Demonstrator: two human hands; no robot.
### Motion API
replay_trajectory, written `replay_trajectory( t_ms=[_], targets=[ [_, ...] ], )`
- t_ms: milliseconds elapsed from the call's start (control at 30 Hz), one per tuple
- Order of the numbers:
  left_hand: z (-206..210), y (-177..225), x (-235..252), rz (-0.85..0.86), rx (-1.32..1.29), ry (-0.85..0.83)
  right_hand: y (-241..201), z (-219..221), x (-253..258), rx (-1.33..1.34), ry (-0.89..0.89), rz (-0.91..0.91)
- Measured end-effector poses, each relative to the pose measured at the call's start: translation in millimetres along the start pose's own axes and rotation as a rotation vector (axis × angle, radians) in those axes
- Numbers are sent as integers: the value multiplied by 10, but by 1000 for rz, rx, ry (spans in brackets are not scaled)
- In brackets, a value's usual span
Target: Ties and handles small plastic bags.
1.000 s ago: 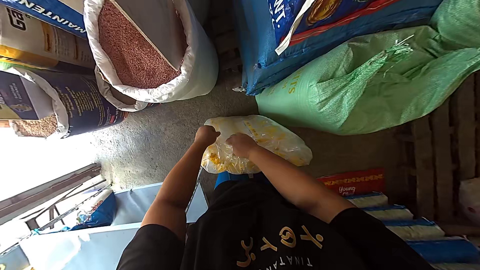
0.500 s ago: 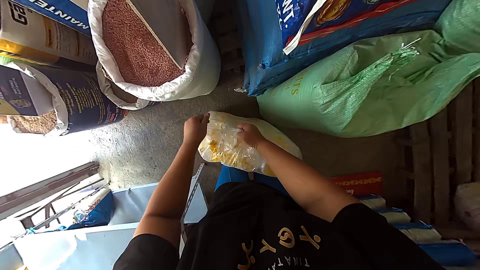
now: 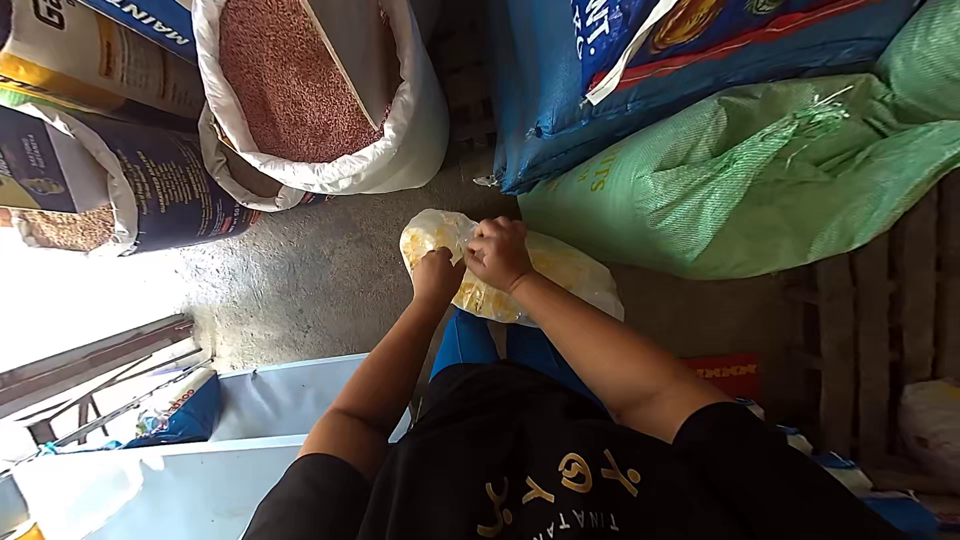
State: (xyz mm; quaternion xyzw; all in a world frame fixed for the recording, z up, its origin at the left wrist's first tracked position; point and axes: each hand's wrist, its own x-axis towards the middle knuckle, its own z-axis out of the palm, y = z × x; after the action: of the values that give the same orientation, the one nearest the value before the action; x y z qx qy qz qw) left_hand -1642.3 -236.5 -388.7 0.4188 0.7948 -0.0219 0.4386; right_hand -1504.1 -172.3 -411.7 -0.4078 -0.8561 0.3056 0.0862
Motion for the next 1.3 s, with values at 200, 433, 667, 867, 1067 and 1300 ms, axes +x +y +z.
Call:
replay_trajectory(
  t_ms=[200, 433, 667, 867, 1067, 1300],
  targets=[
    [-138, 130, 207, -9, 89, -39, -193, -23, -59, -196, -262, 230],
    [-212, -68, 458, -31, -583, -8, 77, -90, 31, 451, 39, 363],
    [-114, -40, 382, -51, -976, -48, 180, -237, 232, 570, -157, 542],
    [-110, 47, 190, 31, -382, 31, 145, -153, 240, 445, -178, 502],
    [-48, 140, 232, 210, -39, -146, 171, -55, 239, 223, -137, 507],
    [-246, 48, -230, 500, -626, -472, 450, -338, 387, 254, 2, 807]
  ],
)
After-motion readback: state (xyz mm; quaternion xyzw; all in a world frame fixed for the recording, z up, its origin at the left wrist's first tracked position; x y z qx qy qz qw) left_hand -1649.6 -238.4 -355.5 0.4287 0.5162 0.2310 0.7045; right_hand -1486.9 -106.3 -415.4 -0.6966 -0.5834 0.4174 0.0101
